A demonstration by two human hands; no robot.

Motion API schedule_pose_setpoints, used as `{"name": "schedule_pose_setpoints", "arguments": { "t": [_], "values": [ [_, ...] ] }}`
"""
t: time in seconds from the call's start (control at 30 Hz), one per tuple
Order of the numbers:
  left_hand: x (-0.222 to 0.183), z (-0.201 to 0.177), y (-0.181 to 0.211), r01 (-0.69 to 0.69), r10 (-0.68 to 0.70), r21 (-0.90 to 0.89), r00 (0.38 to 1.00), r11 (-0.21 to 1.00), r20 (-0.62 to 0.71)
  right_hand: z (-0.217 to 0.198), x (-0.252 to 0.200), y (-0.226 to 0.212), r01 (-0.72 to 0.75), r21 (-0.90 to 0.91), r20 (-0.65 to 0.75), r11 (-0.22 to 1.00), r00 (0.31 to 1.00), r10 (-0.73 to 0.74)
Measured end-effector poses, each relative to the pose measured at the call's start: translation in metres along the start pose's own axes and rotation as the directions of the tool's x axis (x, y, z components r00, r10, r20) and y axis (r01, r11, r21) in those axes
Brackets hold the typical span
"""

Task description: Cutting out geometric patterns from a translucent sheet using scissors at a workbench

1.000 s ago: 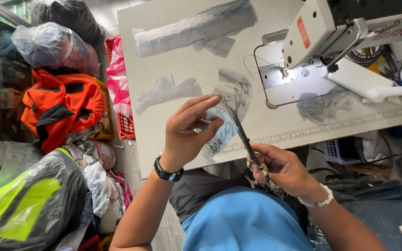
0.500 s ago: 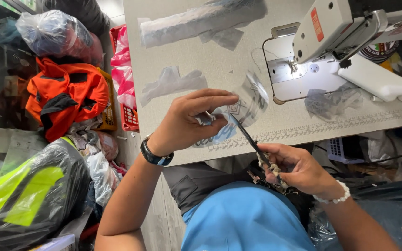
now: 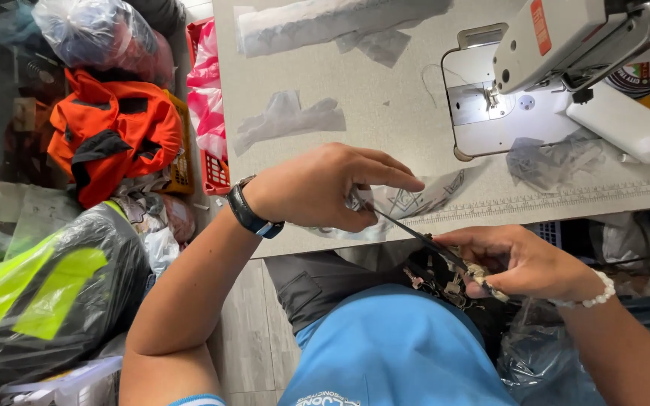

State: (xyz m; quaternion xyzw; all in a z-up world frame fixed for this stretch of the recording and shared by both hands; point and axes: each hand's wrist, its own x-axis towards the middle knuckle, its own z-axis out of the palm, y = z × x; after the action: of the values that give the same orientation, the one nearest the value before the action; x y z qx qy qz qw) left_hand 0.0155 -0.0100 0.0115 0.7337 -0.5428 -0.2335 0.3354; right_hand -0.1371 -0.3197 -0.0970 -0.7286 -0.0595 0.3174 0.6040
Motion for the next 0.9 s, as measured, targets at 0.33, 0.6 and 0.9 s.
{"name": "schedule_pose_setpoints", "arguments": {
  "t": [0.33,0.6,0.9],
  "values": [
    [0.002,0.001,0.002,0.010,-0.013,-0.054,0.999,0.998,-0.049,0.015,0.007,-0.005,0.080,0.079,-0.053,0.994,0.996,-0.075],
    [0.003,0.022,-0.008,-0.010,-0.059,-0.241,0.960,0.970,-0.274,0.027,0.022,0.021,0.297,0.377,-0.068,0.877,0.953,-0.294],
    [0.006,0.029,-0.021,-0.057,-0.057,-0.315,0.938,0.947,-0.341,0.044,0.026,0.018,0.346,0.404,-0.161,0.847,0.938,-0.307]
  ]
}}
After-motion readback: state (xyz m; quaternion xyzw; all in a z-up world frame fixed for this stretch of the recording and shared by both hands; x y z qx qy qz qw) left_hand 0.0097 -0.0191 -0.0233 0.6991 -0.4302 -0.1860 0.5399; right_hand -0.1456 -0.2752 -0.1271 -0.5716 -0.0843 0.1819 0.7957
